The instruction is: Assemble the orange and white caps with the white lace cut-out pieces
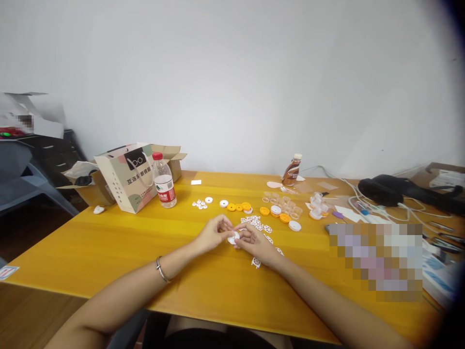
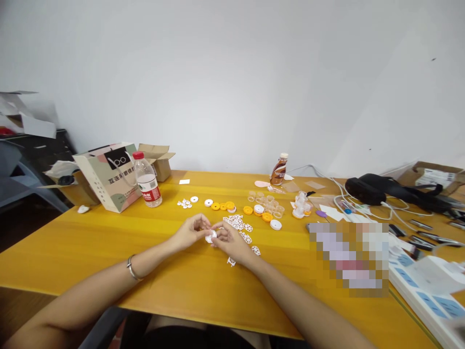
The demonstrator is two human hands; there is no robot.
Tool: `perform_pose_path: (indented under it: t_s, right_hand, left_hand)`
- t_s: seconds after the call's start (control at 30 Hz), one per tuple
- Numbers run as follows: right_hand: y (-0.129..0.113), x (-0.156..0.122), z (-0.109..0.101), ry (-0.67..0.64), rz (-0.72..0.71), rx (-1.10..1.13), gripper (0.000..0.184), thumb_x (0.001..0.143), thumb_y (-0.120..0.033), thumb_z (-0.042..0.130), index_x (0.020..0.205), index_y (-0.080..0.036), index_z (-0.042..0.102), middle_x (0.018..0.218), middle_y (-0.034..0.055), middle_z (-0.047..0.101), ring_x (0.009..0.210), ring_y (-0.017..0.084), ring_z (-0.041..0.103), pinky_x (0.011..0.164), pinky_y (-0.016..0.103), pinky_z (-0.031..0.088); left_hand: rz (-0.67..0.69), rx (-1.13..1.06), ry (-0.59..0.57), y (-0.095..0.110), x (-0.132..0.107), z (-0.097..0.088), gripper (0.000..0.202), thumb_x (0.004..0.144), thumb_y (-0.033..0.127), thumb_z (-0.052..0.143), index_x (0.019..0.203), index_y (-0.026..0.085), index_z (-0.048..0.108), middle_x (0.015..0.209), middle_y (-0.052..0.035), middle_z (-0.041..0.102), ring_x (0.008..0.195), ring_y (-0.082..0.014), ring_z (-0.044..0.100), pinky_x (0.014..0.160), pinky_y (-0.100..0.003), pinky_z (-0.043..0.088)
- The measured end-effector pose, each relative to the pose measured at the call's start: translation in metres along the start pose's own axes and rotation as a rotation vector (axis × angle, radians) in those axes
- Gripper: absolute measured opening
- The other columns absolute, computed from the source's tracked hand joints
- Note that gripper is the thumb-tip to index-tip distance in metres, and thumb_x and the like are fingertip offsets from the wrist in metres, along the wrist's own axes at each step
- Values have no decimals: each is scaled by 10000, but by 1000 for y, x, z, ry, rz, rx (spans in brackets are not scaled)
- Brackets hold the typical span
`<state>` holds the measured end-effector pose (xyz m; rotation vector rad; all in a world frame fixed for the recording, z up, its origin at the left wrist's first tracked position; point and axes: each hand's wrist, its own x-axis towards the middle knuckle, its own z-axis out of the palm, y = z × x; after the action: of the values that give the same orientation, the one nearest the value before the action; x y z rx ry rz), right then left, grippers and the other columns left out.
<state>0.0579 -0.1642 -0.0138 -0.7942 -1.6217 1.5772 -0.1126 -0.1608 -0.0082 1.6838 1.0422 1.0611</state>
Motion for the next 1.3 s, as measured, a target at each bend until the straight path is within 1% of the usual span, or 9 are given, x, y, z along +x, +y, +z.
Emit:
perform_pose_path:
  t_s: [0.3,0.47,0.6,0.7,0.8,1.0,1.1,1.17,1.3]
  right_hand:
    - [-4,2,-7,44,17,38,396,580,-268,706,920,-216,511,740,-14,626,675,128,593,711,307,450]
    - [-3,3,-9,97,12,62,393,577,-251,708,914,-220,509,734,-22,622,638,109,579,679,276,438]
    - [-4,4,-9,183,-3,99,404,569,-262,714,909,-216,501,744,-13,622,665,120,582,674,278,440]
    - [-5,3,-10,213,-6,114,406,563,-280,717,898,-213,497,743,-10,623,671,126,585,680,285,443]
    - [-5,3,-11,215,-9,108,413,564,-291,716,902,-209,492,757,-3,626,679,128,590,692,292,449]
    - [-3,5,-15,205,1,115,439,555,-295,725,916,-217,488,779,2,638,699,135,600,691,294,456]
    - [-3,6,-16,226,-12,113,435,552,-303,728,907,-222,491,783,2,640,710,141,603,706,305,461]
    - [-4,6,-14,244,-28,96,427,557,-309,725,904,-220,493,780,3,637,716,144,603,714,310,463]
    - [-5,5,-10,265,-55,51,381,582,-299,712,888,-213,501,733,-12,619,680,124,591,710,292,458]
  left_hand:
    - [-29,40,66,3,6,-11,276,760,404,506,781,134,556,702,-6,581,533,-77,480,461,-175,354]
    - [110,341,147,-4,23,-24,212,782,334,481,796,147,581,751,-18,610,653,-120,537,575,-215,399]
    - [272,682,101,-7,50,-33,130,772,242,501,843,168,581,862,-34,606,833,-159,539,756,-271,399]
    - [278,876,40,-10,71,-33,96,758,204,519,823,171,581,870,-49,586,870,-187,519,794,-307,381]
    - [254,903,11,-14,84,-29,64,736,191,544,774,173,591,860,-57,575,872,-204,511,791,-321,375]
    - [232,786,37,-11,82,-26,64,753,204,522,743,172,577,895,-60,566,899,-182,512,805,-293,377]
    - [151,369,32,-3,65,-27,140,749,298,542,749,159,554,953,-56,570,895,-163,525,773,-264,392]
    - [66,53,-25,2,51,-28,202,722,349,577,741,151,543,881,-39,587,820,-143,539,738,-249,393]
    - [-25,-220,-108,8,26,-26,261,675,375,636,753,151,529,733,6,569,693,-98,525,691,-221,383]
